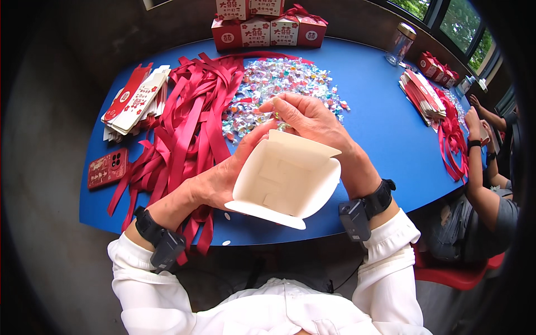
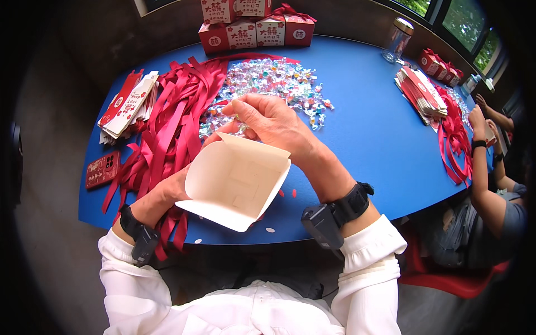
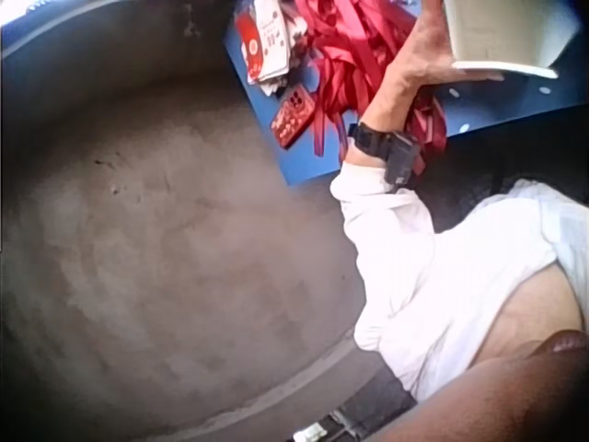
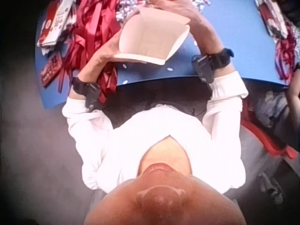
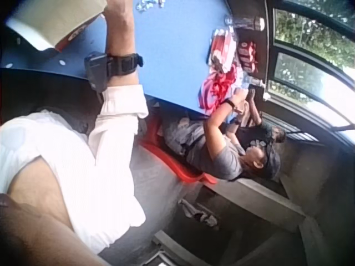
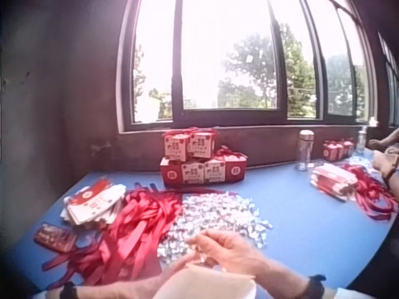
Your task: Assembling a cardboard gift box, filling it with candy, and tying a decorative ribbon.
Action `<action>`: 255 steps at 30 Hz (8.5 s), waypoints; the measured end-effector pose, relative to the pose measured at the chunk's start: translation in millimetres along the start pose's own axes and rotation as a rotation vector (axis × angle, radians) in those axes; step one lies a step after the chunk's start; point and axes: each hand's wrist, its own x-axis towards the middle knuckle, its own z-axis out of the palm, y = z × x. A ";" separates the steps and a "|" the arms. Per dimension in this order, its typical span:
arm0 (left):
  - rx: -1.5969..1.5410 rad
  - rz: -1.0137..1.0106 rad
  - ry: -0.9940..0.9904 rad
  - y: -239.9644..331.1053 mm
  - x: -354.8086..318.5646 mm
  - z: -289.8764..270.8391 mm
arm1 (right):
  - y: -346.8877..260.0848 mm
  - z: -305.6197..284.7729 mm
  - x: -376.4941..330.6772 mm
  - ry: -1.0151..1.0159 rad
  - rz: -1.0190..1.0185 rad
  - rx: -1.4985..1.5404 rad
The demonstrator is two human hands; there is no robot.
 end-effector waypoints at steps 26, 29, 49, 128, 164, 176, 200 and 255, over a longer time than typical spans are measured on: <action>0.630 0.058 0.312 14.0 1.3 1.2 | -45.2 -3.6 -22.4 0.110 -0.259 0.110; 0.603 0.065 0.293 17.9 3.7 2.9 | -44.1 14.6 -26.9 0.191 -0.575 -0.691; 0.531 -0.138 0.290 5.7 -6.0 -21.3 | -22.6 -68.3 -11.0 0.202 0.062 -1.064; 0.520 -0.214 0.326 22.8 -3.9 -17.1 | 29.8 -65.0 9.4 0.020 -0.006 -1.088; 0.511 -0.200 0.330 19.6 -8.5 -19.7 | 19.6 -72.7 -3.5 -0.179 0.118 -1.178; 0.535 -0.206 0.324 22.1 -5.5 -13.8 | 28.2 -75.8 6.0 -0.025 0.032 -1.207; 0.537 -0.135 0.322 22.5 -5.8 -12.0 | -17.2 -68.6 -1.0 0.445 -0.287 -0.683; 0.574 -0.162 0.318 11.5 -8.6 -14.7 | 20.5 -109.4 -9.5 -0.048 0.101 -1.369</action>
